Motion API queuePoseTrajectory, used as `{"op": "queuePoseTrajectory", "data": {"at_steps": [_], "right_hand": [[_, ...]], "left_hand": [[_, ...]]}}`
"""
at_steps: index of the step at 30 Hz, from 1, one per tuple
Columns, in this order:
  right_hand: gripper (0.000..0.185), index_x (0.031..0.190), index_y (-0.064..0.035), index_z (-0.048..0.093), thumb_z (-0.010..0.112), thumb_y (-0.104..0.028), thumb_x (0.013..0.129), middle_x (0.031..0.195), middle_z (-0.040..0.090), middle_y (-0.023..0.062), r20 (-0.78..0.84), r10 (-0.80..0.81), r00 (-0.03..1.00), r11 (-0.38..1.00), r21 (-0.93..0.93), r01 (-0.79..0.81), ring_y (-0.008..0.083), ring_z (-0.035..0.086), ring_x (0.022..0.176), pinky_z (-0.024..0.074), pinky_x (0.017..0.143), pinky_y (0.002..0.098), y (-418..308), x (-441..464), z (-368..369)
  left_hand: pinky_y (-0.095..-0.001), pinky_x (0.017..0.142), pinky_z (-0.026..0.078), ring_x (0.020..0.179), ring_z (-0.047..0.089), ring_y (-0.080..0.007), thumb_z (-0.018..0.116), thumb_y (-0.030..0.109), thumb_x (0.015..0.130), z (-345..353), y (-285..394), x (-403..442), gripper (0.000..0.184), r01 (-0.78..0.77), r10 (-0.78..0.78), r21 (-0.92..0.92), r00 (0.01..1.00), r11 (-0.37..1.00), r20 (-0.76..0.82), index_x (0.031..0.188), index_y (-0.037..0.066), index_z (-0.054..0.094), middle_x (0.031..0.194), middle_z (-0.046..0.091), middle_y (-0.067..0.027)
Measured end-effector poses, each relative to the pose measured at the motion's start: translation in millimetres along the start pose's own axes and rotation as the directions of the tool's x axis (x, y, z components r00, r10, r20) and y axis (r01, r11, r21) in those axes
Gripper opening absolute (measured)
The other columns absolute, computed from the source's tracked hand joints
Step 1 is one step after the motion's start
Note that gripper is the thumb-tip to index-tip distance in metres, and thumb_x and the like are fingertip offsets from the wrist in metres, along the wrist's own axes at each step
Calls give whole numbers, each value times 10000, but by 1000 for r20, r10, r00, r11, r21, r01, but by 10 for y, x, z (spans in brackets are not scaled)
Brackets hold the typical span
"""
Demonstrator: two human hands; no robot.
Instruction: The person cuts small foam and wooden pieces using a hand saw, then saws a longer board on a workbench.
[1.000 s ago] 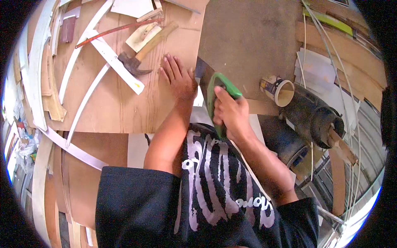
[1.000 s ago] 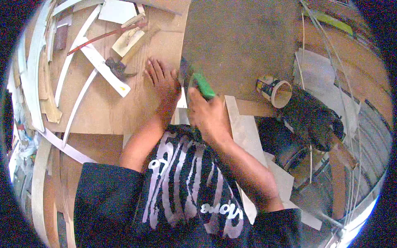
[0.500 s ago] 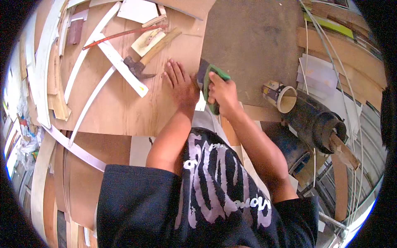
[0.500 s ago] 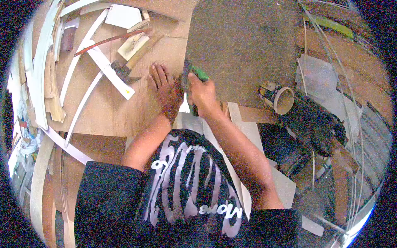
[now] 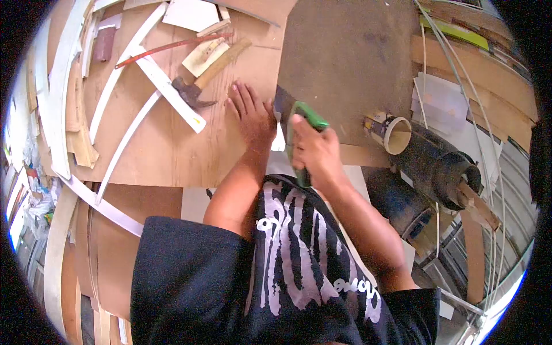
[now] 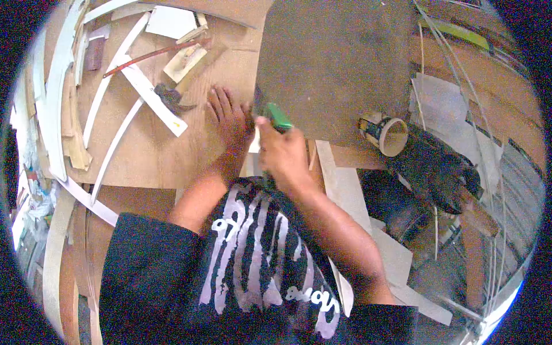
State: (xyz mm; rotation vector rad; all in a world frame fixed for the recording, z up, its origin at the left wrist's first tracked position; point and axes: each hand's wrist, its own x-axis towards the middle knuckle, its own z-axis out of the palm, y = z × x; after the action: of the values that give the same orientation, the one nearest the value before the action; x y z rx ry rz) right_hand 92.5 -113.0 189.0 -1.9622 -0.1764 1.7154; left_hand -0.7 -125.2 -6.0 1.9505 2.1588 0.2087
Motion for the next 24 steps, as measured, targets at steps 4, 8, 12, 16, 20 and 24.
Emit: {"op": "queuePoseTrajectory", "data": {"at_steps": [4,8,12,16,20,24], "right_hand": [[326,757,-122,507,690,-278,976,589,393,-57,-39,-43,998,999,29,44,69,374,440,283,393,277,-55,-168,13],[311,767,-131,492,677,-262,981,605,411,-56,-18,-36,999,997,72,37,71,363,447,278,400,283,125,380,-101],[295,771,-134,481,666,-228,980,622,412,-56,20,-103,994,994,45,102,70,368,465,287,416,277,96,699,26],[267,792,-124,502,655,-226,985,639,435,-39,46,-70,996,995,76,66,77,380,476,303,421,283,148,692,-30],[260,803,-122,504,655,-232,985,643,441,-37,-2,-119,993,986,115,118,81,381,473,305,422,286,312,474,-13],[267,801,-129,504,662,-245,982,618,401,-47,-7,-37,999,990,139,38,78,375,462,303,416,283,17,98,-86]], "left_hand": [[-568,1243,107,1538,176,-403,452,376,1026,-78,-17,2,674,-4,4,1,1000,1000,3,1488,-107,368,1627,239,-276],[-561,1245,111,1538,177,-404,450,347,1024,-63,-6,-10,663,-5,4,-28,1000,1000,-25,1494,-111,353,1623,246,-278],[-563,1244,105,1535,181,-408,451,325,1019,-100,-14,-38,656,-8,8,-23,1000,1000,6,1494,-116,349,1617,252,-286],[-563,1245,94,1536,170,-417,464,329,1006,-28,1,-31,680,-20,18,-65,999,998,-37,1499,-122,335,1615,248,-293],[-565,1244,98,1535,155,-429,466,344,1004,-211,20,-26,696,-48,45,33,996,998,78,1501,-124,330,1610,246,-303],[-574,1236,125,1524,188,-440,498,329,994,-98,24,-44,676,-51,51,3,999,999,-15,1475,-130,371,1605,255,-310]]}}
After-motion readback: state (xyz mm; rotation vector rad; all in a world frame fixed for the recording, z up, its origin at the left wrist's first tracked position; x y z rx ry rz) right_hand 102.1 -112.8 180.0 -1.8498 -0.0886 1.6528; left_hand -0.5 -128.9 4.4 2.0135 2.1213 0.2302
